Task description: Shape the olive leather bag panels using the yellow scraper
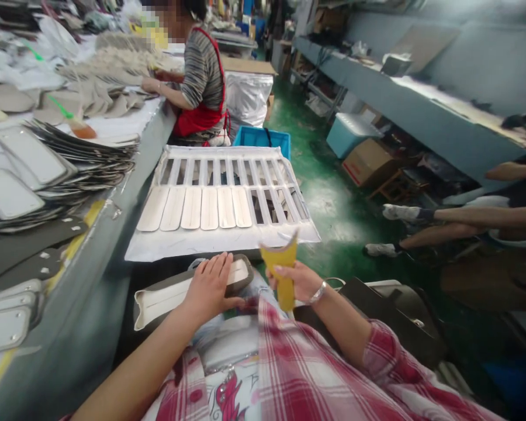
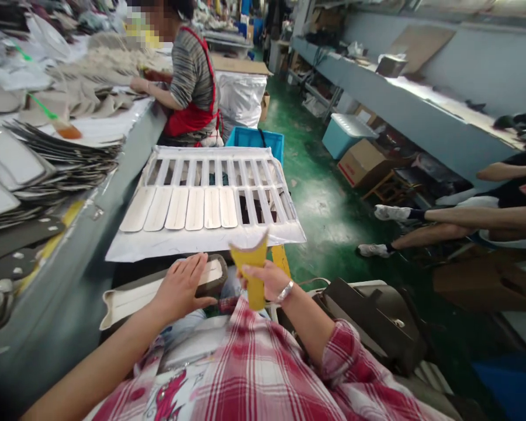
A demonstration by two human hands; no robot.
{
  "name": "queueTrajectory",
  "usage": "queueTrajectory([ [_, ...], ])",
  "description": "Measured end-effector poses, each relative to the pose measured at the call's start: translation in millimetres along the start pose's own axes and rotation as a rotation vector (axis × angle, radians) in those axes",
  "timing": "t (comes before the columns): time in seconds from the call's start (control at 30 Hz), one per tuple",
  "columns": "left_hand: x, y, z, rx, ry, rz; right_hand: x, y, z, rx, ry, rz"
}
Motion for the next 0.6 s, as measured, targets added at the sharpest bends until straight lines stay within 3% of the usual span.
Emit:
queueTrajectory([
  [0.07,-1.7,-1.8,-1.0,0.008,0.012,0.004,7.0,7.1,9.2,-0.023,0.229,-0.213],
  [0.13,-4.2,-1.9,-2.0,0.009,0.022,0.003,12.8,22.4,23.5,-0.120,0.334,-0.334],
  [0.27,-9.1,0.0,-3.5,-0.003,0.044,-0.008,16.1,54.2,46.8,-0.317,0.296,-0.479],
  [0.6,-2.3,4.8,-9.3,0.018,-0.060,-0.001,20.3,74.6,55.1,-0.440,0.140,-0.532],
])
Point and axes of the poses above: each hand's wrist, its own y-axis towards the middle knuckle, its own z-axis out of the palm, x = y × z, the point moved 1 cm from there along y, towards the middle knuckle, and after that the axes turned 15 degrees about z, right-handed, at the moved point
